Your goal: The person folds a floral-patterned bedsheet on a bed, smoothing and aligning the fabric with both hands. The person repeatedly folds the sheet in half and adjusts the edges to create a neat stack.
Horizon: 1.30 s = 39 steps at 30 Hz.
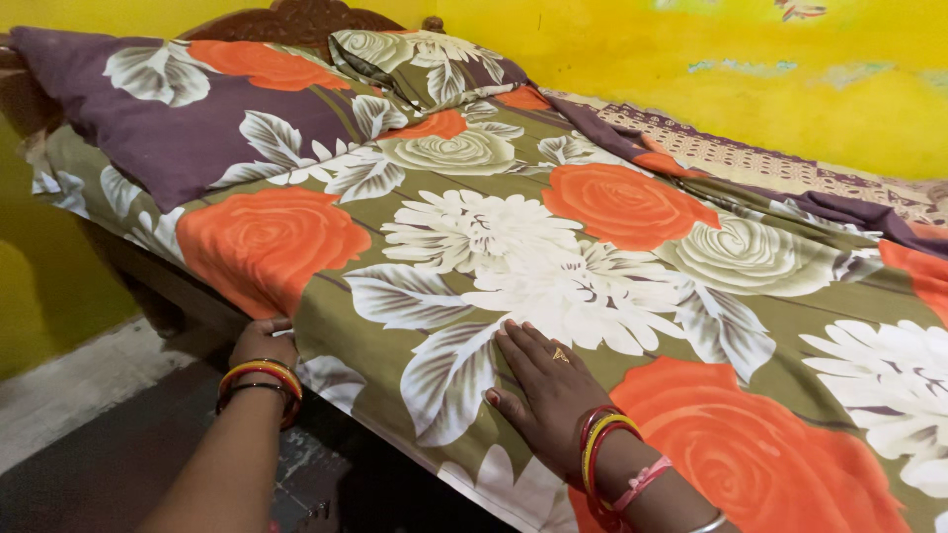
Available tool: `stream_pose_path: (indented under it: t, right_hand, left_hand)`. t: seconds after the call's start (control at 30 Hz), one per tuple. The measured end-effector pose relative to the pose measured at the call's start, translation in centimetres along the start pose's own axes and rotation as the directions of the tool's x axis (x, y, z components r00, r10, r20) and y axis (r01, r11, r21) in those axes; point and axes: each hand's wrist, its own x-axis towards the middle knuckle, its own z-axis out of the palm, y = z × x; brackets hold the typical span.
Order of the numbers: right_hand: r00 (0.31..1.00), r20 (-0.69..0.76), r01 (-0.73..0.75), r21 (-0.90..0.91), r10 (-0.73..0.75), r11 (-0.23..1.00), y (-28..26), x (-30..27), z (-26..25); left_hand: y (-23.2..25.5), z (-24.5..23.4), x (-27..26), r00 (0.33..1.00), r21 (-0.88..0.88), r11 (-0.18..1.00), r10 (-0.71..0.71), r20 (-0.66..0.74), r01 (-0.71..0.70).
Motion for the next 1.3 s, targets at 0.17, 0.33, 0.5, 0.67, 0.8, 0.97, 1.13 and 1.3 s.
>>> stream_pose_path:
  t: [0.17,0.33,0.5,0.67,0.8,0.97,1.13,1.3]
  right_hand:
    - [0.999,-0.041,0.005,0.087,-0.001,0.996,2.3,-0.3,0.1]
    - [0.945,-0.004,-0.326,-0.088,0.327,0.941,9.4,-3.0,-0.7]
    - [0.779,0.006,-0.614,-0.195,0.627,0.765,18.9,-8.4,-2.0]
    - [0.725,-0.054,-0.676,-0.244,0.687,0.695,22.3,-11.1,-2.3]
    - [0.720,-0.056,-0.684,-0.225,0.692,0.694,21.6,-11.1,-2.2]
    - [0.712,-0.054,-0.694,-0.203,0.700,0.690,21.2,-10.4,-2.4]
    - [0.712,-0.071,-0.697,-0.192,0.699,0.691,21.4,-10.3,-1.9]
    - [0.697,-0.073,-0.714,-0.168,0.713,0.680,21.1,-10.3,-1.9]
  left_hand:
    - [4.1,-1.3,-4.6,0.910,0.079,0.992,0.123,-0.396,-0.100]
    - [10.7,1.0,-9.7,0.572,0.260,0.631,0.774,-0.273,-0.731]
    - [14.1,4.8,-14.3,0.534,0.343,0.441,0.807,0.254,-0.829]
    - [14.8,5.5,-15.0,0.663,0.453,0.487,0.598,0.450,-0.747]
    - [15.4,6.1,-15.8,0.643,0.476,0.446,0.631,0.434,-0.758]
    - [17.3,9.1,-21.2,0.427,0.350,0.262,0.695,0.578,-0.899]
    - [18.0,8.7,-23.7,0.386,0.242,0.317,0.547,0.743,-0.917]
    - [18.2,8.8,-24.0,0.398,0.260,0.315,0.545,0.738,-0.913]
